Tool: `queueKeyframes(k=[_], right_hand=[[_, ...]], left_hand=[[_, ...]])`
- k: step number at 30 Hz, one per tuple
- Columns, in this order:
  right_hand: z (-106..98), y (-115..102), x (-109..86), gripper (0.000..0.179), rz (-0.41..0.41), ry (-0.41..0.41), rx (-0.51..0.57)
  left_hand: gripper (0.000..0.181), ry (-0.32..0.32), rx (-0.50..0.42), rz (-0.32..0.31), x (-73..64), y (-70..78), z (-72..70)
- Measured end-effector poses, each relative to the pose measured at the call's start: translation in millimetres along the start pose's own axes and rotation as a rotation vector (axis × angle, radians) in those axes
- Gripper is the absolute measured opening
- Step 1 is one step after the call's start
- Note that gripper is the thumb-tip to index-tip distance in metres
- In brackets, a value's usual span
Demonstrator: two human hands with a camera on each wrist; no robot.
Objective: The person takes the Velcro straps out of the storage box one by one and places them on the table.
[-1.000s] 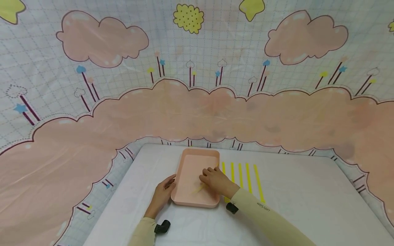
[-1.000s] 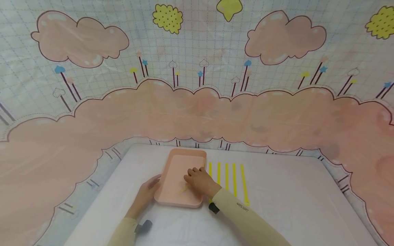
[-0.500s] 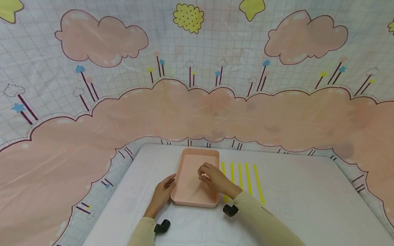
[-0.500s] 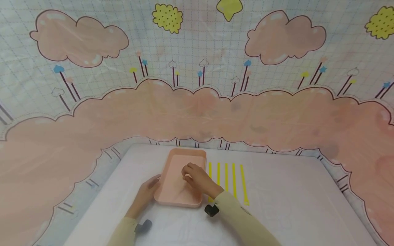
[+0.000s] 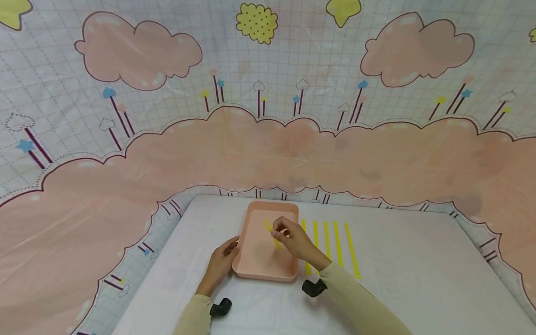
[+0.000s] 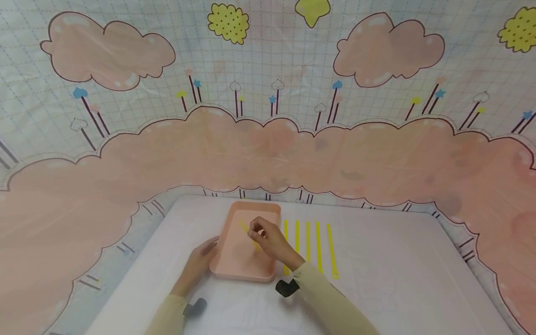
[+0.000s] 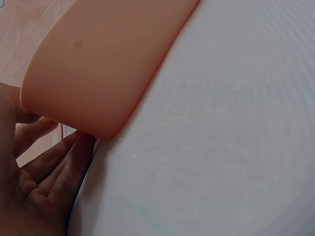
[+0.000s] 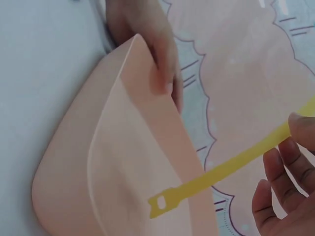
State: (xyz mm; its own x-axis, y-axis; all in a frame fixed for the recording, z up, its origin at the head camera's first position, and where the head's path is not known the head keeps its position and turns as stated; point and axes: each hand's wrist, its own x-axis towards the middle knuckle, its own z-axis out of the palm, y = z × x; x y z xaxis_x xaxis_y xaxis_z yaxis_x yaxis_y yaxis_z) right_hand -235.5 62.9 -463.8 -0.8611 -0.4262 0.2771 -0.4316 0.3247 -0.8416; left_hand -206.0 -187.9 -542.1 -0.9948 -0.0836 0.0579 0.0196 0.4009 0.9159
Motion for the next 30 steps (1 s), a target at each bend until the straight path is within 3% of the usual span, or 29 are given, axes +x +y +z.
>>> queueKeyframes(k=[13, 23, 30], right_hand=[[-3.4, -3.5, -3.9, 0.011, 0.114, 0.076, 0.314], [-6.9, -0.1, -9.1, 0.017, 0.192, 0.133, 0.407], [-14.6, 3.7, -12.6, 0.022, 0.202, 0.143, 0.408]], left_hand=[[0.04, -0.006, -0.004, -0.011, -0.8, 1.5, 1.6], [0.04, 0.0, 0.0, -0.021, -2.6, 4.5, 1.5], [0.041, -0.006, 0.003, -0.021, -2.0, 2.2, 1.6]])
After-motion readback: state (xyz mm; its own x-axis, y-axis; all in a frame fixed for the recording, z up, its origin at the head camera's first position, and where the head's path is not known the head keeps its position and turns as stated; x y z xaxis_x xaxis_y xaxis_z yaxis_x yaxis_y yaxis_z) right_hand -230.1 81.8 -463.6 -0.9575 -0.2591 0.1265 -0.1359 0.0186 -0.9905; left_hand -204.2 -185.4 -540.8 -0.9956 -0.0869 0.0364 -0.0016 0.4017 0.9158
